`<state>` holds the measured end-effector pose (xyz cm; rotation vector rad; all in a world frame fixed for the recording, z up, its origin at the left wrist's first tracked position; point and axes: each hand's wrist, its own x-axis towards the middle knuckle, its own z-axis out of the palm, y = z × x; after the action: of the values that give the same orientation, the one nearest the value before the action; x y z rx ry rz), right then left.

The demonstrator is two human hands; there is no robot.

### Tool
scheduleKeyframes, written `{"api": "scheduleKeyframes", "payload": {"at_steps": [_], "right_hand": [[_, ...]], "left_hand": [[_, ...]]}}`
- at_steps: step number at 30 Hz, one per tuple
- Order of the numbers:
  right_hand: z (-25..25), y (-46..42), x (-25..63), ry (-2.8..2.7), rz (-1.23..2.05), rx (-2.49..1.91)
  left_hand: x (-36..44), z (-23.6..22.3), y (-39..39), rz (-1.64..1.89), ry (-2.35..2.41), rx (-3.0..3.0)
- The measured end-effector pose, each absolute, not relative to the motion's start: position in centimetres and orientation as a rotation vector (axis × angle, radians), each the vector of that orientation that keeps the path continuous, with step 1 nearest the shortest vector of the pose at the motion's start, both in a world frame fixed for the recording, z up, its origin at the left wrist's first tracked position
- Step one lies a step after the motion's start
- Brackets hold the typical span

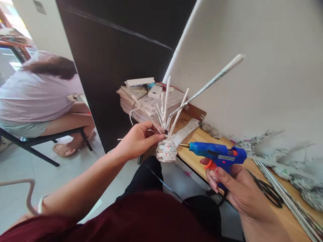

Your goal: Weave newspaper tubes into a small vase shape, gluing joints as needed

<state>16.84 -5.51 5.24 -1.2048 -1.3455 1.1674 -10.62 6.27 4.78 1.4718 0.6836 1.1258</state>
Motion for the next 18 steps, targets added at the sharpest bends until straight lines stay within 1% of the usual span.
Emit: {"api": "scheduleKeyframes", "payload": {"at_steps": [5, 8, 14, 18], "right_hand": [[6.0, -6.9, 15.6, -1.518, 0.797, -1.441], [6.0, -7.2, 15.4, -1.594, 0.644, -1.503], [5.6, -7.6, 16.2, -1.639, 0.652, -1.561], [5.6, -7.6, 16.3, -1.668, 0.638, -1.579]], "left_hand": [[-8.5, 3.7, 5.0, 1.125, 0.664, 1.641], [-7.9, 3.6, 4.6, 1.117, 0.695, 1.755], [-8.0, 4.0, 4.5, 1.175, 0.748, 2.060], [-8.2, 4.0, 4.8, 1.235, 0.709, 2.146]]}}
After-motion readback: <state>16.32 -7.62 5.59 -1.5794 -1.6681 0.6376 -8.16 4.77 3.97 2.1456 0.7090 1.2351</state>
